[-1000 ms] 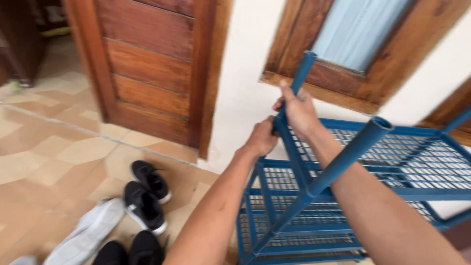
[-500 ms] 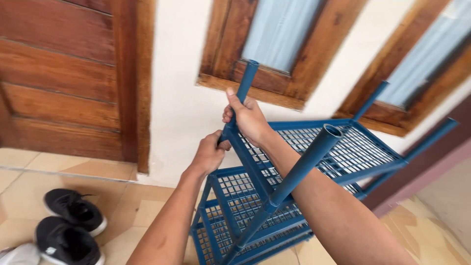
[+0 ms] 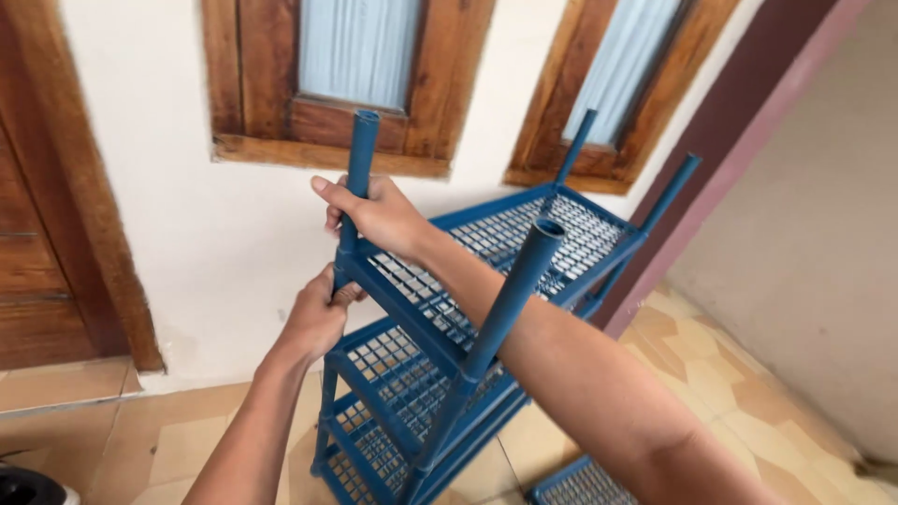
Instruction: The person assembles a blue metal shoe rack by inserting a shelf into the frame and securing it. They then remove a shelf, brush it with a long-handled brush, and reinsert it into the rack.
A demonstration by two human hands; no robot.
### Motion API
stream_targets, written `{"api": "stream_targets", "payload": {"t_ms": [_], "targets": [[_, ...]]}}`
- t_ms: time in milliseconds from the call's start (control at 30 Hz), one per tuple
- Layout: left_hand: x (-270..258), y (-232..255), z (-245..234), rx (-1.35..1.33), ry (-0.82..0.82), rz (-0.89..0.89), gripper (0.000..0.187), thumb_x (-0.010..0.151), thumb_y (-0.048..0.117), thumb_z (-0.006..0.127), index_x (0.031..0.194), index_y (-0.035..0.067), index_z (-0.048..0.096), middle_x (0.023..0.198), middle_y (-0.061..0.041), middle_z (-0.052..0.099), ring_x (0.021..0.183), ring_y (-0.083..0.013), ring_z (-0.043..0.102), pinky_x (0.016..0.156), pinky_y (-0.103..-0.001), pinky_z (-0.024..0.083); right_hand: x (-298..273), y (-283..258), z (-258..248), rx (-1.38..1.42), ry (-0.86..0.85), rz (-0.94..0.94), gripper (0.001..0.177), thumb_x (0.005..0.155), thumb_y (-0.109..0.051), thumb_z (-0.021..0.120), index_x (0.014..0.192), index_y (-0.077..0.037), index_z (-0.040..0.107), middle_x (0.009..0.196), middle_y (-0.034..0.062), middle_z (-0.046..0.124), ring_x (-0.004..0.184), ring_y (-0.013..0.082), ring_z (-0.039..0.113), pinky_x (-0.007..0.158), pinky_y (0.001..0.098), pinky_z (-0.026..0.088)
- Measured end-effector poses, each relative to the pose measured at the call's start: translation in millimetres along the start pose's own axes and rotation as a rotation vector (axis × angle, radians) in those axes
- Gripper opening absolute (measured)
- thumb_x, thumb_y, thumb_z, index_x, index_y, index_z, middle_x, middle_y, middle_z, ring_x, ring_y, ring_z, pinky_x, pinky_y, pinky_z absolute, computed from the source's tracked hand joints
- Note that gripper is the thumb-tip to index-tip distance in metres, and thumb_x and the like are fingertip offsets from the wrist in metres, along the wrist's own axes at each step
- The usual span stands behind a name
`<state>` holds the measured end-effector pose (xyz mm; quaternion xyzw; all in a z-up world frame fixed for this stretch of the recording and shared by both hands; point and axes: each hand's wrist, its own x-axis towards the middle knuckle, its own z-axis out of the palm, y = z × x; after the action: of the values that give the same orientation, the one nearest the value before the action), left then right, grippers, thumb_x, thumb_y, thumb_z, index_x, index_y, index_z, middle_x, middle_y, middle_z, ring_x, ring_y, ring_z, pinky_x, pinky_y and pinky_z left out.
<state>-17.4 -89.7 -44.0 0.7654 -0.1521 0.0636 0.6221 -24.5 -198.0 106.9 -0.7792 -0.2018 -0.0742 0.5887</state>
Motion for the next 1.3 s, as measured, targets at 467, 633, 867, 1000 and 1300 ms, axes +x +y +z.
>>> {"api": "stream_targets", "payload": {"t_ms": [467, 633, 867, 1000, 1300], "targets": [[-31, 12, 28, -0.037, 0.114, 0.119, 0.016, 0.101, 0.024, 0.064, 0.109, 0.01, 0.065, 0.085, -0.012, 0.075, 0.092, -0.03, 0.075, 0.086, -0.046, 0.058, -38, -18, -44, -0.31, -0.236, -0.007, 0.027, 0.095, -0.021, 0.075, 0.082, 0.001, 0.068, 0.064, 0.0041, 0.055, 0.045, 0.0089, 0.054, 0.04, 0.0233, 0.05], [-27, 9, 26, 0.02, 0.107, 0.086, 0.02, 0.102, 0.027, 0.061, 0.106, 0.008, 0.062, 0.084, -0.012, 0.074, 0.093, -0.0331, 0.074, 0.084, -0.047, 0.057, -36, -8, -37, -0.316, -0.204, -0.026, 0.029, 0.097, -0.024, 0.073, 0.09, 0.004, 0.071, 0.065, 0.0023, 0.053, 0.047, 0.0075, 0.055, 0.041, 0.0225, 0.049], [-24, 11, 27, 0.026, 0.098, 0.053, 0.015, 0.103, 0.024, 0.06, 0.102, 0.009, 0.059, 0.077, -0.007, 0.066, 0.082, -0.027, 0.068, 0.075, -0.042, 0.056, -37, -8, -33, -0.389, -0.202, -0.068, 0.032, 0.101, -0.028, 0.07, 0.082, -0.002, 0.067, 0.057, 0.0025, 0.053, 0.045, 0.0095, 0.055, 0.044, 0.0232, 0.049], [-27, 15, 25, 0.045, 0.081, 0.003, 0.011, 0.104, 0.023, 0.057, 0.102, 0.012, 0.059, 0.074, 0.0, 0.06, 0.076, -0.0201, 0.065, 0.072, -0.036, 0.056, -38, -4, -31, -0.385, -0.204, -0.087, 0.03, 0.102, -0.027, 0.068, 0.085, -0.002, 0.069, 0.06, 0.0024, 0.053, 0.045, 0.0094, 0.055, 0.046, 0.0241, 0.05], [-51, 54, 29, 0.189, 0.135, 0.022, 0.061, 0.102, 0.006, 0.044, 0.155, -0.014, 0.022, 0.151, -0.037, 0.039, 0.142, -0.0512, 0.042, 0.111, -0.062, 0.045, -41, 1, -31, -0.454, -0.2, -0.024, 0.035, 0.101, -0.034, 0.067, 0.085, -0.003, 0.07, 0.067, 0.0054, 0.063, 0.06, 0.015, 0.067, 0.058, 0.0282, 0.056]]}}
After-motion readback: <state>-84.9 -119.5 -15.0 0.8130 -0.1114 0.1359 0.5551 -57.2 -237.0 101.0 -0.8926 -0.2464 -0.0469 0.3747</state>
